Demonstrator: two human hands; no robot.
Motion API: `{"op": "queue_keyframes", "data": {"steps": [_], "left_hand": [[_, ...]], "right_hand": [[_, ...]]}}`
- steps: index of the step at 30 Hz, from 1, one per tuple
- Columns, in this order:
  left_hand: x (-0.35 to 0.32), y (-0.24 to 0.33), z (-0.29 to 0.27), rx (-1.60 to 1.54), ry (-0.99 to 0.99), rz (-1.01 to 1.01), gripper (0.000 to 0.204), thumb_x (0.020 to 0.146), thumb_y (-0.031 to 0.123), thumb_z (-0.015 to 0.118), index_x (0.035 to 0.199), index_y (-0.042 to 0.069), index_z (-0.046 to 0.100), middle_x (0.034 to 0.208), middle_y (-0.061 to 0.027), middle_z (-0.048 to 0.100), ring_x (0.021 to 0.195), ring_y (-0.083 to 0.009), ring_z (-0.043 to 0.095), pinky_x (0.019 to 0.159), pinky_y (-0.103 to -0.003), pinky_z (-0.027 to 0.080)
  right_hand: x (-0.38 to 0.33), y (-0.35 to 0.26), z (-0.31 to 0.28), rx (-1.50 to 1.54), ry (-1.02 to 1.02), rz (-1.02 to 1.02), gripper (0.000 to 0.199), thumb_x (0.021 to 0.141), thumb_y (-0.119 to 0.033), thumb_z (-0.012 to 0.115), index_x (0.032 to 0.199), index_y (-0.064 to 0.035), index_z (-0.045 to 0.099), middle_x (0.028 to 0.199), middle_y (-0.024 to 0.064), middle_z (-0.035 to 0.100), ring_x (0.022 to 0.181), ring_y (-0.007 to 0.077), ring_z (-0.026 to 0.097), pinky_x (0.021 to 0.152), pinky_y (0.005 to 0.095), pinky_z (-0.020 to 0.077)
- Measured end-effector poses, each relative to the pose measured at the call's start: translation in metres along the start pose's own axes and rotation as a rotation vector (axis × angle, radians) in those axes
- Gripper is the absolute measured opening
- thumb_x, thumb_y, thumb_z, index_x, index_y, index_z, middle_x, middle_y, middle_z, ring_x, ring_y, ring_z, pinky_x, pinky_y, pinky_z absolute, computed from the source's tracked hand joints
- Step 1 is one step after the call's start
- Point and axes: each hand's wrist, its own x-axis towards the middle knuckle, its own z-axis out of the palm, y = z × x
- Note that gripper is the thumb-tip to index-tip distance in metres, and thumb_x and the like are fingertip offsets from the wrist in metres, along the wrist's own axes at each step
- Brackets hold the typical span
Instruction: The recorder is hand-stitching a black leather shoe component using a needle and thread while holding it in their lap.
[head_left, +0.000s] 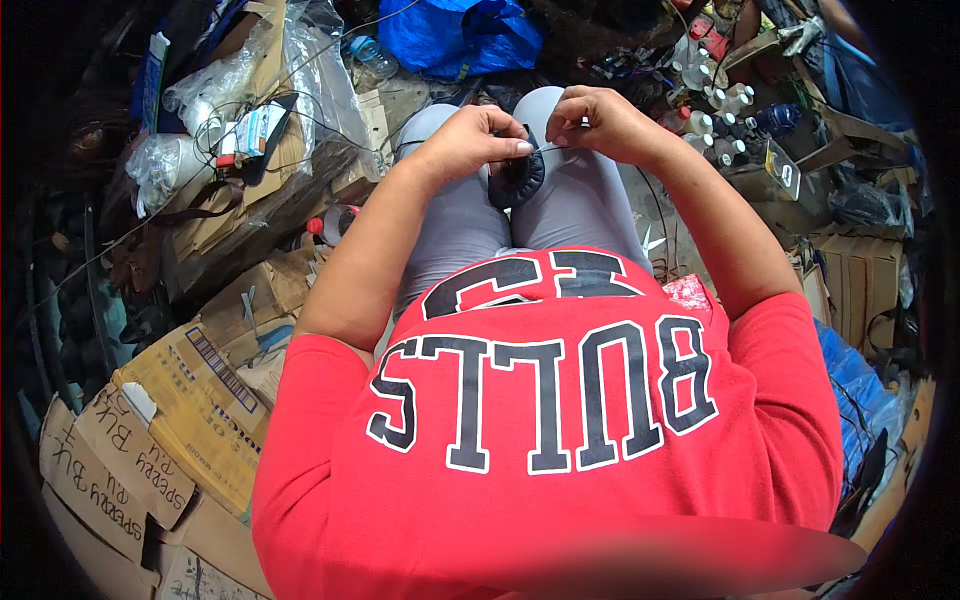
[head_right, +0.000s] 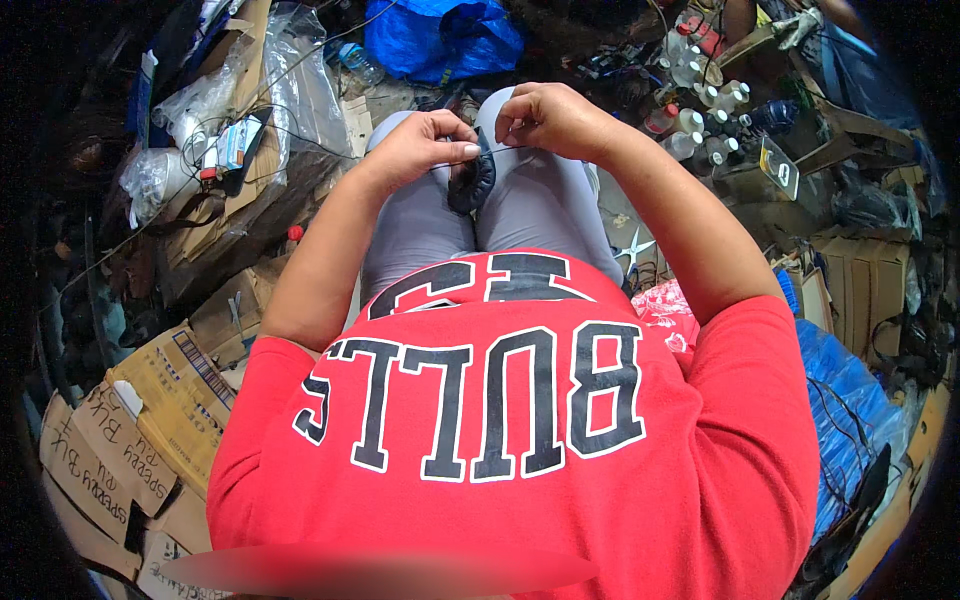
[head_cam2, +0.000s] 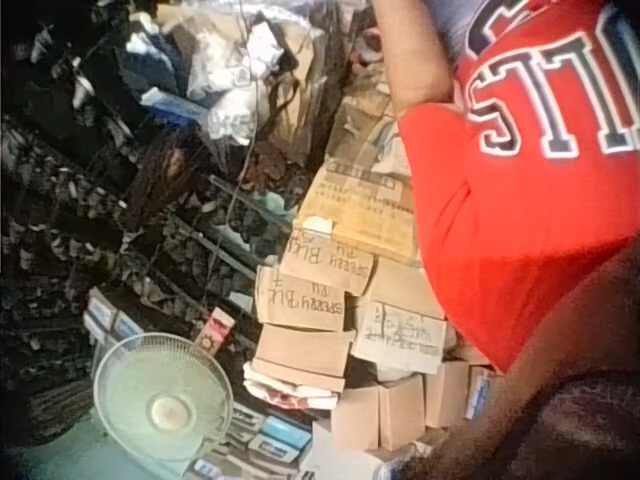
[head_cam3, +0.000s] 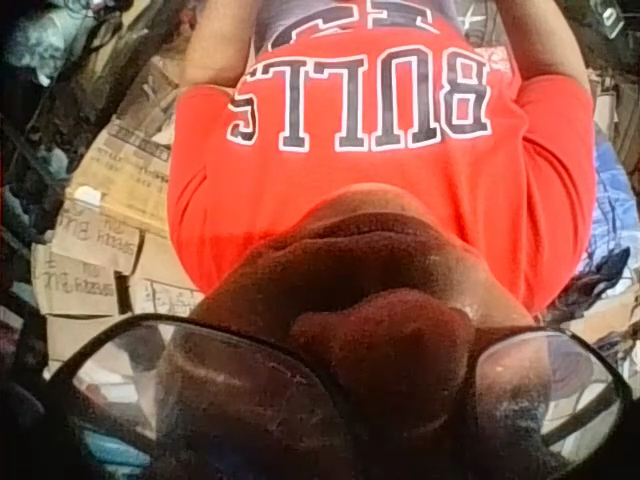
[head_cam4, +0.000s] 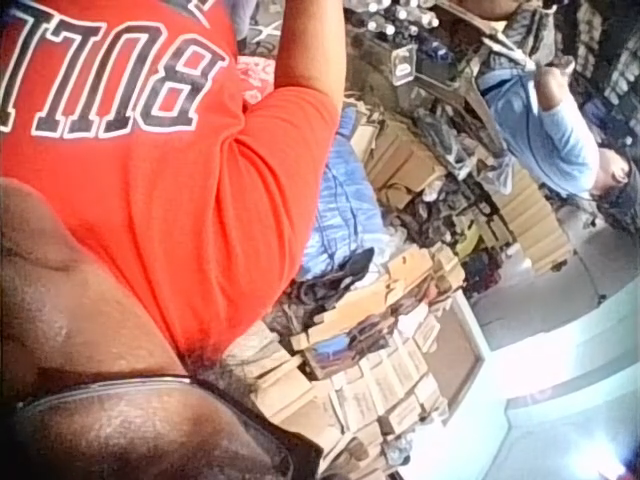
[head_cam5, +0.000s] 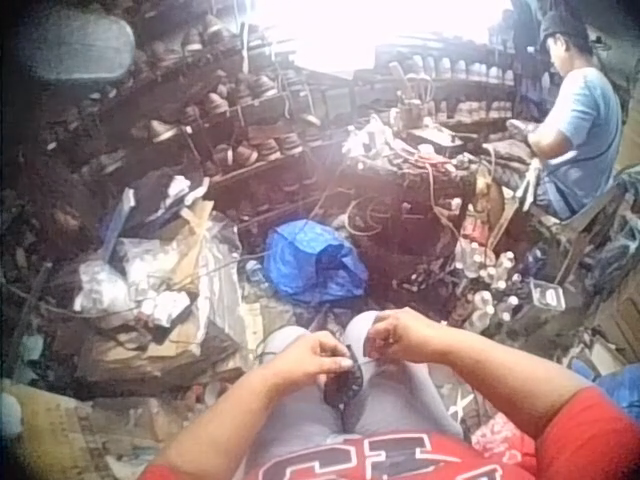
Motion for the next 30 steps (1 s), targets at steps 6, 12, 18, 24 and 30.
{"op": "queue_keyframes", "data": {"steps": [6,12,18,24,30], "left_hand": [[0.001,-0.009,0.003,-0.107,0.032,-0.029,0.022,0.077,0.015,0.072,0.091,0.001,0.065,0.077,-0.0013,0.062,0.069,-0.0089,0.056,0.065,-0.023,0.044],[-0.001,-0.015,0.004,-0.258,-0.011,-0.060,0.023,0.079,0.017,0.069,0.095,0.000,0.065,0.079,-0.0008,0.063,0.072,-0.0080,0.055,0.068,-0.022,0.044],[-0.001,-0.010,0.006,-0.192,-0.102,-0.015,0.026,0.082,0.015,0.066,0.103,0.001,0.065,0.089,-0.0008,0.062,0.080,-0.0080,0.054,0.075,-0.022,0.042],[0.002,-0.002,0.007,-0.124,-0.176,-0.052,0.025,0.082,0.012,0.064,0.104,0.001,0.065,0.095,0.0006,0.060,0.085,-0.0069,0.052,0.077,-0.022,0.040],[0.016,-0.007,0.001,0.029,-0.183,-0.084,0.022,0.081,0.006,0.064,0.102,0.001,0.063,0.088,0.0002,0.063,0.080,-0.0072,0.055,0.073,-0.022,0.044]], "right_hand": [[-0.001,0.009,0.011,0.098,-0.049,-0.013,0.010,0.075,0.002,0.064,0.083,-0.0025,0.065,0.080,0.0039,0.057,0.076,0.0141,0.058,0.069,0.0263,0.0473],[-0.021,0.010,0.029,0.275,0.118,0.044,0.017,0.075,0.005,0.062,0.087,-0.0046,0.067,0.082,0.0028,0.059,0.076,0.0111,0.058,0.068,0.0242,0.0475],[-0.031,-0.011,0.020,-0.111,0.120,-0.065,0.016,0.075,0.001,0.063,0.087,-0.0081,0.067,0.080,0.0073,0.057,0.074,0.0208,0.060,0.066,0.0287,0.0477],[-0.020,-0.050,0.013,-0.694,-0.022,-0.149,0.011,0.076,-0.007,0.057,0.080,-0.0079,0.067,0.082,0.0105,0.056,0.080,0.0289,0.058,0.068,0.0400,0.0456],[-0.001,-0.040,0.016,-0.809,-0.125,-0.247,0.008,0.074,-0.007,0.059,0.076,-0.0051,0.066,0.081,0.0108,0.056,0.082,0.0288,0.058,0.072,0.0392,0.0461]]}}
